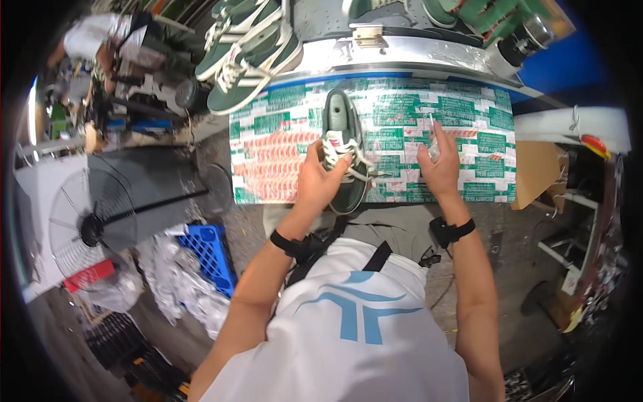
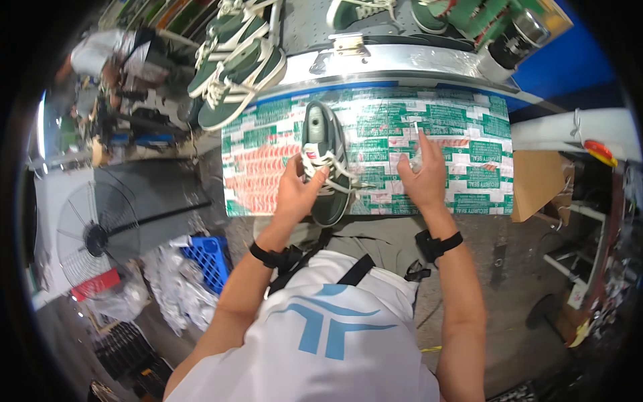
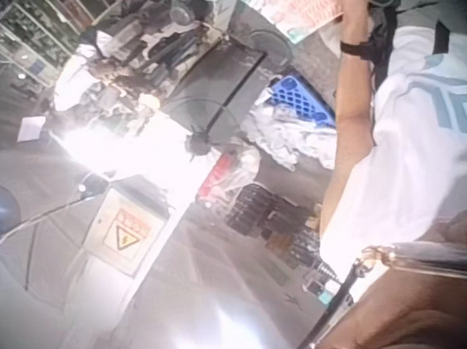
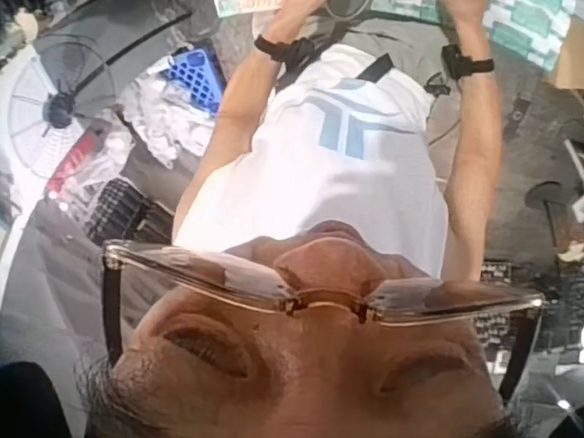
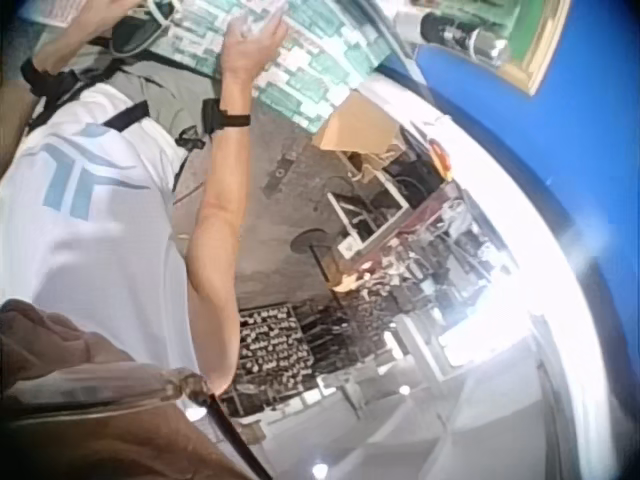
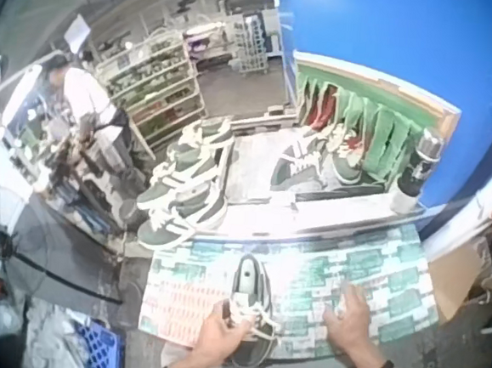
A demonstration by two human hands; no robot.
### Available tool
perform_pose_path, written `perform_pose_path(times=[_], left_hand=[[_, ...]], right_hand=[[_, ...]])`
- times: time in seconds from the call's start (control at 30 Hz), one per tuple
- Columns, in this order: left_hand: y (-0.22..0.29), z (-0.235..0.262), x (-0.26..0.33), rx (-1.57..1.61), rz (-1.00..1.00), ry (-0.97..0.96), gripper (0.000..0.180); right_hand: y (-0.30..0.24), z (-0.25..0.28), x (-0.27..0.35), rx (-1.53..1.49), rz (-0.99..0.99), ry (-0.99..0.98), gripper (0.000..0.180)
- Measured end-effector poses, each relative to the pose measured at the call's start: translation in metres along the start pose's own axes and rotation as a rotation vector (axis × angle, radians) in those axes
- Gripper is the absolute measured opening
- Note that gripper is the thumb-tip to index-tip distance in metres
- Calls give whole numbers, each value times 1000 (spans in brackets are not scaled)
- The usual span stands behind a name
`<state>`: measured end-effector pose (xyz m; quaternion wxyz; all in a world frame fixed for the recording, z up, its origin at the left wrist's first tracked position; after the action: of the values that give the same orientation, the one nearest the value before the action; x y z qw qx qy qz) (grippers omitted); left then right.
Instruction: The worker is performing lacing and quality inspection on green and white sneakers in a shoe manufacturing facility.
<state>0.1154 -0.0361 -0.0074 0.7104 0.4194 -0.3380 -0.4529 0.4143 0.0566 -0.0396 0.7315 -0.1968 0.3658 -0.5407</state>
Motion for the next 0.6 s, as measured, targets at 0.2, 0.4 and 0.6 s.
perform_pose_path(times=[0.2, 0.4, 0.6], left_hand=[[4, 26, 0, -143, 7, 2, 24], [-30, 48, -11, 629, 332, -245, 15], [-51, 115, -51, -44, 33, -227, 36]], right_hand=[[-116, 10, 25, -237, 44, -256, 74], [-179, -16, 36, -117, 364, -373, 87], [-189, -40, 34, 159, 517, -367, 89]])
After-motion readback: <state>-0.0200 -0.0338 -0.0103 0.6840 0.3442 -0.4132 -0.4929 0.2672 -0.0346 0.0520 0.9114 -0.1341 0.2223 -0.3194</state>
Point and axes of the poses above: each hand's wrist, its own x-axis away from the middle knuckle, its own z-axis out of the back of the hand, y = z × x, the point moved 4 cm from there along -x, towards the middle knuckle
